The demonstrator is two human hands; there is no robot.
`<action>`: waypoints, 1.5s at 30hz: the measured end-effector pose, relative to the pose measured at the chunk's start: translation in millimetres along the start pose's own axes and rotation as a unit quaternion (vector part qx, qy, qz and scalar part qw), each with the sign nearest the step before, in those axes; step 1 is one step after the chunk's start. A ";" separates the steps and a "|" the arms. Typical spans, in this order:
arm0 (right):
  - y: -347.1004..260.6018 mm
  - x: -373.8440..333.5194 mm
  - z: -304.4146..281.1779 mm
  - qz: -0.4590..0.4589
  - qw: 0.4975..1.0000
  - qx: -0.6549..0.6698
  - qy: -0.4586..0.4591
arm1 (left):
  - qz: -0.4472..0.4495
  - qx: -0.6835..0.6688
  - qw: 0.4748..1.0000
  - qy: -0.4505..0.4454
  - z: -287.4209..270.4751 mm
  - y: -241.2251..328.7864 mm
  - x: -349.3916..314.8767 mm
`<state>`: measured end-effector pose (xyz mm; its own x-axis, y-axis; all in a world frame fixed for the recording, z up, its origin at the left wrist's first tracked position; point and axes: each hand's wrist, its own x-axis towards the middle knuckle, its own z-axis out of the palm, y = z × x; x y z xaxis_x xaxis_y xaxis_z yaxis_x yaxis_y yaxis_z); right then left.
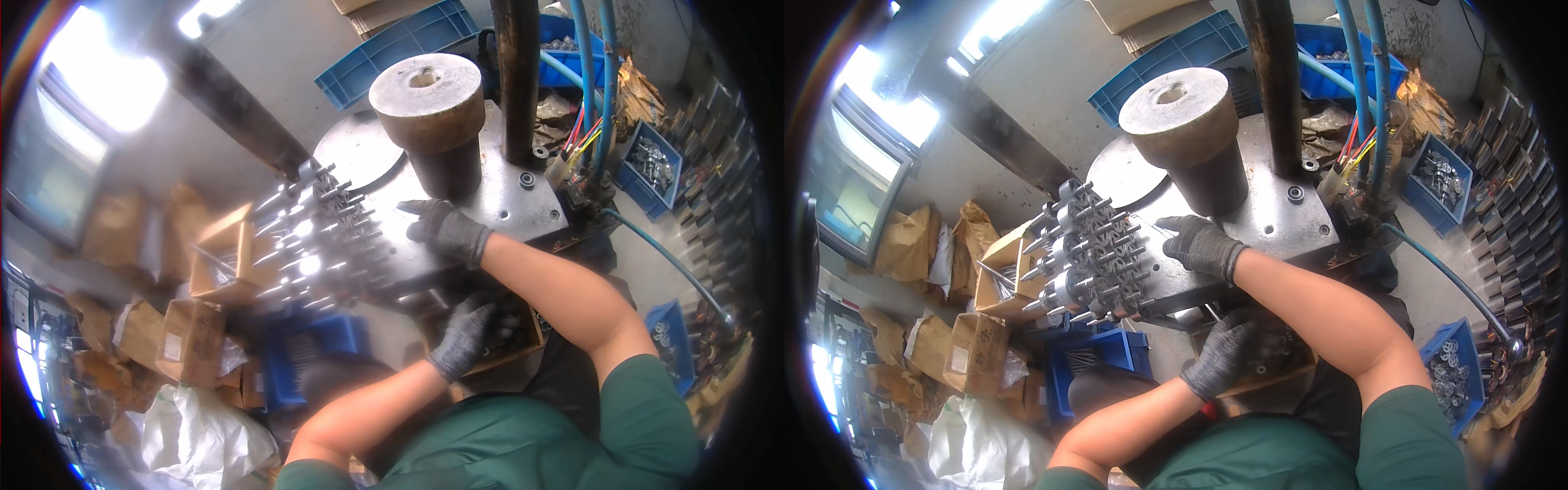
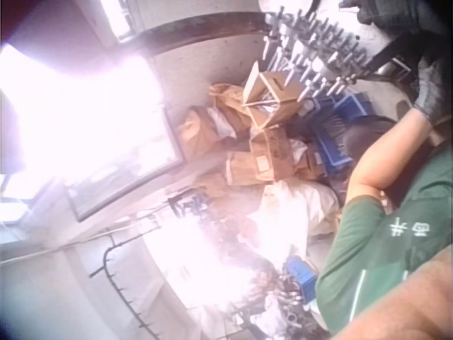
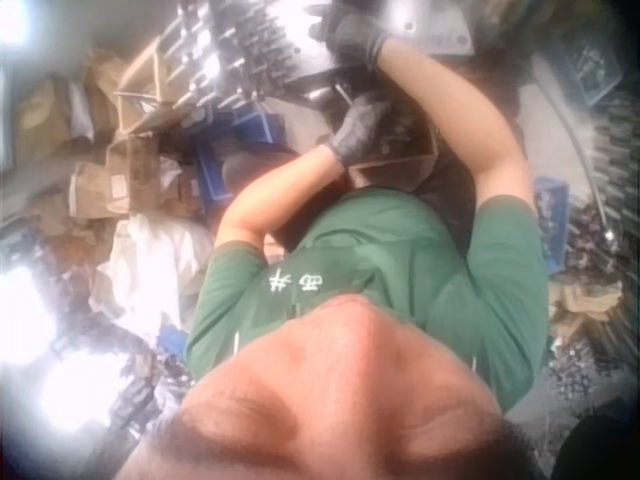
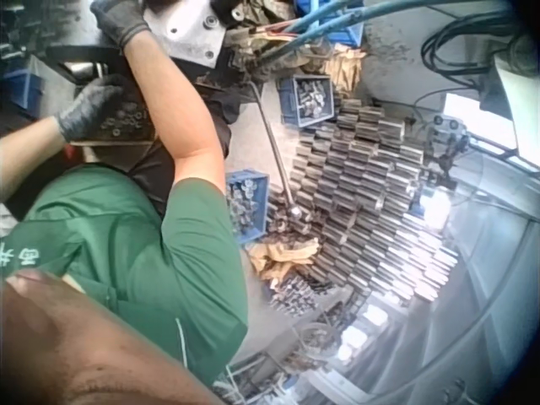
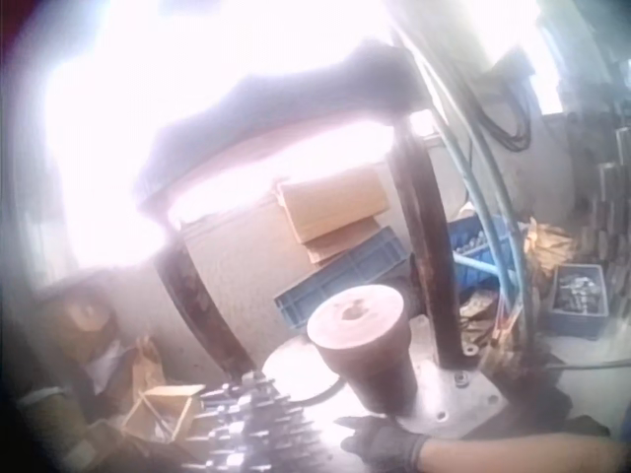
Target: The recorder uses calipers to measure small metal washers and then places them onto a specialized rack for sorting or processing.
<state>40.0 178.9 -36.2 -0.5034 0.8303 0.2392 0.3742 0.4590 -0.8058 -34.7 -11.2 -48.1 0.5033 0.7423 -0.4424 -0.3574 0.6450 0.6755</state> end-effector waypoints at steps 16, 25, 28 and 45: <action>-12.2 6.8 -4.7 0.066 0.990 0.125 -0.017 | 0.022 0.072 0.997 0.029 -9.6 -5.1 4.0; -45.1 -0.7 14.1 0.204 0.853 0.470 -0.099 | 0.056 0.135 0.985 0.088 -14.2 -17.8 15.0; -61.3 -3.7 -9.7 0.303 0.674 0.655 -0.158 | 0.049 0.057 0.997 0.025 -4.6 -9.9 6.1; -98.6 -129.8 -123.2 -0.031 0.990 -0.128 0.049 | 0.186 -0.107 0.975 0.058 -6.3 75.3 -18.3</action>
<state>164.4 64.8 79.0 -0.4576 0.8194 0.3451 0.5366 0.5640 -0.6277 -75.7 24.9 7.1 0.2193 0.9399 -0.2619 -0.6611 0.3405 0.6686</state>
